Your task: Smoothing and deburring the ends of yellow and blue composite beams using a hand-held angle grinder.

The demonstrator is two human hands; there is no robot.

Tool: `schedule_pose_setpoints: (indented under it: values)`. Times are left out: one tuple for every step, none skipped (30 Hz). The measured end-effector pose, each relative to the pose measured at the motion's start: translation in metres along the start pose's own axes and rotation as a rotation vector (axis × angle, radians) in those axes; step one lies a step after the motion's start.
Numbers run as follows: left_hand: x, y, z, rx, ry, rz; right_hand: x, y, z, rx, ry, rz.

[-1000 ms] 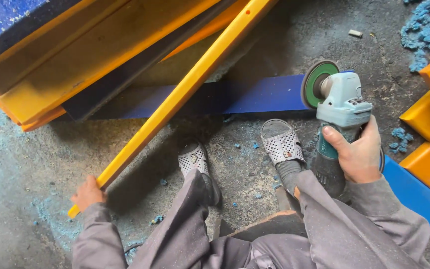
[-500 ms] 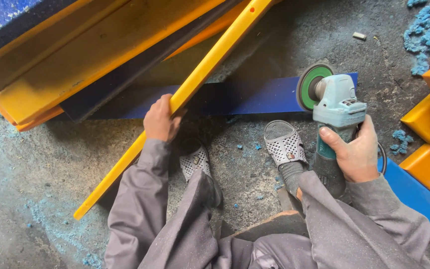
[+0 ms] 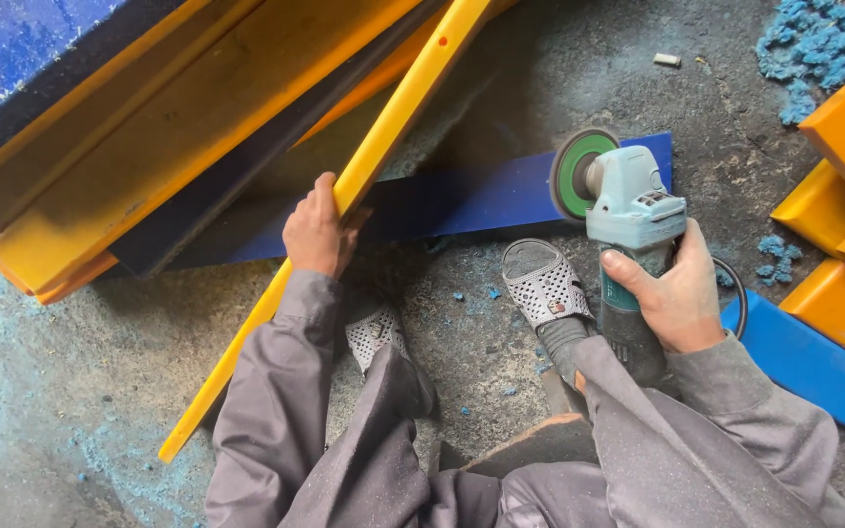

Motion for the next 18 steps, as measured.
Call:
schedule_pose_setpoints:
  values:
    - [-0.001, 0.0, 0.001, 0.001, -0.002, 0.001, 0.0, 0.0, 0.002, 0.001, -0.002, 0.0]
    - [-0.001, 0.0, 0.002, 0.001, 0.008, 0.017, 0.001, 0.0, 0.002, 0.021, -0.029, 0.019]
    - [0.0, 0.0, 0.003, 0.0, 0.018, 0.032, 0.003, 0.0, 0.002, 0.041, -0.056, 0.037]
    - [-0.003, 0.009, 0.005, -0.004, 0.019, 0.038, 0.002, 0.002, 0.001, 0.047, -0.054, 0.041]
    - [-0.002, 0.019, 0.009, -0.036, 0.024, 0.088, 0.001, 0.004, 0.002, 0.022, -0.01, 0.035]
    - [-0.002, 0.029, 0.015, -0.074, 0.025, 0.13, 0.001, 0.002, 0.005, -0.011, 0.034, 0.035]
    - [-0.001, 0.049, 0.021, -0.083, 0.021, 0.129, 0.0, 0.001, 0.005, -0.014, 0.036, 0.045]
    - [0.001, 0.073, 0.032, -0.137, -0.005, 0.182, 0.0, 0.002, 0.005, -0.015, -0.013, 0.057]
    - [0.004, 0.097, 0.043, -0.191, -0.032, 0.235, -0.001, 0.001, 0.004, -0.015, -0.063, 0.068]
    - [0.003, 0.115, 0.046, -0.193, -0.037, 0.259, 0.0, 0.001, 0.007, 0.008, -0.069, 0.076]
    - [0.001, 0.137, 0.056, -0.265, -0.05, 0.292, 0.002, 0.001, 0.013, 0.0, -0.132, 0.116]
    - [-0.001, 0.158, 0.065, -0.336, -0.065, 0.324, 0.004, 0.001, 0.018, -0.009, -0.197, 0.153]
    - [0.001, 0.164, 0.066, -0.338, -0.072, 0.347, 0.007, 0.0, 0.016, 0.013, -0.204, 0.16]
    - [0.001, 0.168, 0.065, -0.317, -0.061, 0.311, 0.013, -0.005, 0.018, 0.027, -0.227, 0.194]
    - [-0.001, 0.172, 0.065, -0.296, -0.049, 0.275, 0.02, -0.008, 0.02, 0.041, -0.25, 0.229]
    - [-0.004, 0.15, 0.049, -0.304, -0.052, 0.28, 0.026, -0.013, 0.02, 0.045, -0.249, 0.237]
    - [-0.013, 0.122, 0.023, -0.175, 0.024, 0.154, 0.033, -0.017, 0.023, 0.019, -0.233, 0.256]
    - [-0.024, 0.097, -0.006, -0.049, 0.102, 0.034, 0.038, -0.019, 0.024, -0.001, -0.215, 0.276]
Point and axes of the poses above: each hand's wrist, its own y-axis away from the middle knuckle, its own x-axis out of the palm, z = x × y, the point moved 9 cm from there along -y, towards the middle knuckle, and after that the axes turned 12 degrees about x, right-handed, at the moved point
